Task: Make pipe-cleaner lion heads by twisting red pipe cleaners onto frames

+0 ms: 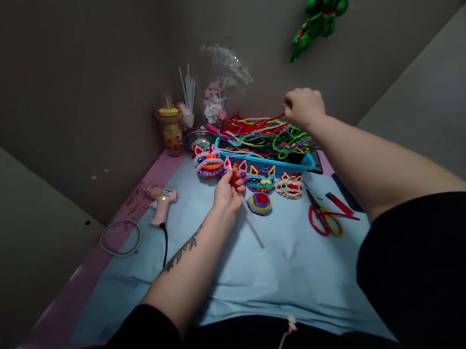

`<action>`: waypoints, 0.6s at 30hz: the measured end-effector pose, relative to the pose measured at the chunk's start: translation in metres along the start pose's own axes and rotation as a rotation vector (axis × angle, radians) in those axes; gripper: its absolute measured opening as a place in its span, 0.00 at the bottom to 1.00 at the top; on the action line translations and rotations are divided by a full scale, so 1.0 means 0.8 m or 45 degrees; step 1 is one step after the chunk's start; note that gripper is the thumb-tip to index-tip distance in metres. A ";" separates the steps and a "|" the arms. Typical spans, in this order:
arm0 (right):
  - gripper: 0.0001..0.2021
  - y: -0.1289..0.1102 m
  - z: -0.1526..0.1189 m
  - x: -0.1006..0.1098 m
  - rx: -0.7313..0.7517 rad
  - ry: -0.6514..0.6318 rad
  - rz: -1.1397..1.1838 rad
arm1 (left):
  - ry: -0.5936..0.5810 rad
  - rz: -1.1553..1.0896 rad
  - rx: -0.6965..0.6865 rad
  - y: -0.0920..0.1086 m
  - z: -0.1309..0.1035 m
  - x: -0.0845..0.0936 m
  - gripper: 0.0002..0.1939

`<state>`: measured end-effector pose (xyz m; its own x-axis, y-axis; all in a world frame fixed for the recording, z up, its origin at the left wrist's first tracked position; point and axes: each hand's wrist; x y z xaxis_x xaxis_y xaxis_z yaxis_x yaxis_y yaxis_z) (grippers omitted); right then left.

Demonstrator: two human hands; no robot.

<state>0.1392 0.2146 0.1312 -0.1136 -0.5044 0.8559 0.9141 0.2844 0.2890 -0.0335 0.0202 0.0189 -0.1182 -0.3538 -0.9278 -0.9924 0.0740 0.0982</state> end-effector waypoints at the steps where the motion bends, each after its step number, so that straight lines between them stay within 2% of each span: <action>1: 0.21 0.008 -0.001 0.006 0.030 -0.037 -0.027 | -0.014 0.008 -0.003 -0.001 0.000 0.000 0.09; 4: 0.18 0.023 -0.008 0.010 0.115 -0.233 -0.126 | -0.022 0.040 -0.001 -0.005 0.003 0.003 0.07; 6: 0.16 0.021 -0.014 0.002 0.091 -0.269 -0.119 | 0.000 0.049 0.012 -0.009 0.005 0.006 0.07; 8: 0.17 0.008 -0.022 -0.010 0.058 -0.264 -0.038 | 0.009 0.056 0.027 -0.013 0.007 0.009 0.07; 12: 0.21 -0.039 -0.036 -0.041 0.062 -0.338 0.099 | 0.010 0.088 0.026 -0.015 0.007 0.011 0.06; 15: 0.16 -0.068 -0.042 -0.062 0.009 -0.360 0.087 | 0.016 0.092 0.009 -0.011 0.005 0.009 0.06; 18: 0.12 -0.075 -0.036 -0.065 -0.050 -0.323 0.133 | 0.026 0.105 -0.026 -0.006 0.003 0.007 0.06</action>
<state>0.1011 0.2005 0.0570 -0.1069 -0.2525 0.9617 0.9399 0.2896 0.1806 -0.0292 0.0199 0.0127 -0.1997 -0.3660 -0.9089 -0.9798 0.0845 0.1812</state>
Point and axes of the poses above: each hand's wrist, its own z-axis towards the middle knuckle, its own x-axis out of the back of the hand, y = z × x, and after that the axes turned 11 degrees about -z, right-handed
